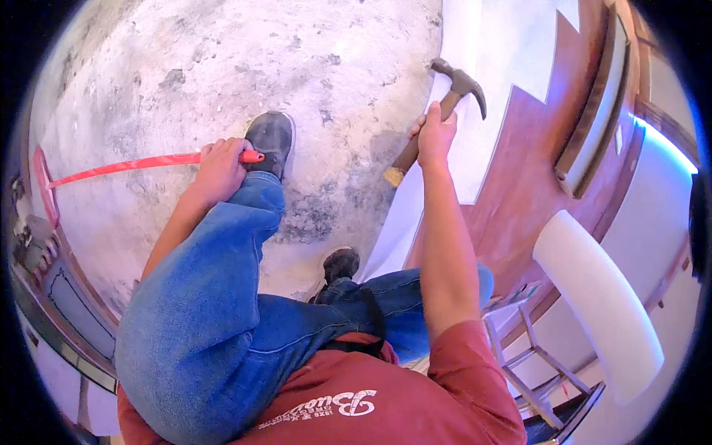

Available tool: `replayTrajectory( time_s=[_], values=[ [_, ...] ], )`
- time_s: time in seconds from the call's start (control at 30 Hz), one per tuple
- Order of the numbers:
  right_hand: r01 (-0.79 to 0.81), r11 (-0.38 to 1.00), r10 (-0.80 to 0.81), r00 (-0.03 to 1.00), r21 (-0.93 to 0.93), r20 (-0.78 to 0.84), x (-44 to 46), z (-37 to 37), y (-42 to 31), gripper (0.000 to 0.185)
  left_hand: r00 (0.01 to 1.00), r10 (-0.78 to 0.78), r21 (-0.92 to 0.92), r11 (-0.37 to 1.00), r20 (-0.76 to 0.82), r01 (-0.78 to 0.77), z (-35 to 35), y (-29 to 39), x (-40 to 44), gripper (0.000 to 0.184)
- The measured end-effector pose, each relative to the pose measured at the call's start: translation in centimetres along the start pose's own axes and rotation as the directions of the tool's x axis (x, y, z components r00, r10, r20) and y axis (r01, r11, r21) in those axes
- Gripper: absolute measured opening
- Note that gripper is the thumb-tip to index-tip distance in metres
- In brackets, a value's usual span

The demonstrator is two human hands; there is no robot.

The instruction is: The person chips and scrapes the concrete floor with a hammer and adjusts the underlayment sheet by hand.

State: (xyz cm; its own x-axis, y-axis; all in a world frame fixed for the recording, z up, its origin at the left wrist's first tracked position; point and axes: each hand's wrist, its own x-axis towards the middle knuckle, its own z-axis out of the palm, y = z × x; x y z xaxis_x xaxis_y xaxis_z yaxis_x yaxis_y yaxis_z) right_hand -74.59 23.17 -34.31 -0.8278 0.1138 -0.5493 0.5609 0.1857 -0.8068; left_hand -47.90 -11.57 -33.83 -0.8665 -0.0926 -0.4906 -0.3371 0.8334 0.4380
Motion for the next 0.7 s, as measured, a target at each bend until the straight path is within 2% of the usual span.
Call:
replayTrajectory(
  time_s=[0.07,0.1,0.13,0.2,0.27,0.33,0.53,0.6,0.63,0.7],
  values=[
    [0.076,0.933,-0.022,0.988,-0.352,0.155,0.4,-1.2,1.8,0.027,1.000,0.024,-0.001,1.000,-0.007,-0.024,0.0,-0.2,-0.5,0.036],
    [0.119,0.905,-0.039,0.979,-0.408,0.199,1.1,-1.9,2.2,0.027,1.000,0.029,-0.010,1.000,-0.008,-0.029,-0.2,-0.1,-0.5,0.037],
    [0.123,0.903,-0.044,0.979,-0.411,0.197,1.9,-2.9,2.2,0.027,0.999,0.036,-0.020,0.999,-0.011,-0.036,-0.4,0.1,-0.4,0.037],
    [-0.003,0.938,0.087,0.970,-0.347,0.226,2.4,-3.1,0.3,0.027,0.999,0.028,-0.025,0.999,-0.025,-0.029,-0.5,0.2,-0.3,0.037],
    [0.014,0.915,0.064,0.982,-0.403,0.179,3.1,-3.4,-0.5,0.027,0.999,0.013,-0.031,0.999,-0.033,-0.014,-0.5,0.2,-0.4,0.038],
    [0.090,0.939,-0.053,0.991,-0.331,0.121,5.4,-4.9,1.1,0.026,1.000,-0.022,-0.032,0.999,0.007,0.022,-0.3,0.1,-0.3,0.038],
    [0.033,0.965,-0.008,0.996,-0.260,0.094,9.5,-7.6,3.7,0.032,0.999,-0.021,-0.072,0.997,-0.047,0.017,-0.6,0.4,-0.6,0.034],
    [-0.026,0.948,0.025,1.000,-0.316,-0.005,10.2,-7.5,4.4,0.034,0.999,-0.031,-0.061,0.998,-0.045,0.028,-0.6,0.4,-0.4,0.033],
    [-0.024,0.948,0.024,1.000,-0.316,-0.001,10.6,-7.4,4.9,0.034,0.999,-0.034,-0.051,0.998,-0.035,0.032,-0.6,0.4,-0.3,0.032],
    [0.059,0.896,-0.075,0.997,-0.440,-0.018,11.3,-6.8,4.9,0.043,0.998,-0.035,-0.053,0.998,-0.044,0.033,-0.7,0.6,-0.3,0.030]
  ],
)
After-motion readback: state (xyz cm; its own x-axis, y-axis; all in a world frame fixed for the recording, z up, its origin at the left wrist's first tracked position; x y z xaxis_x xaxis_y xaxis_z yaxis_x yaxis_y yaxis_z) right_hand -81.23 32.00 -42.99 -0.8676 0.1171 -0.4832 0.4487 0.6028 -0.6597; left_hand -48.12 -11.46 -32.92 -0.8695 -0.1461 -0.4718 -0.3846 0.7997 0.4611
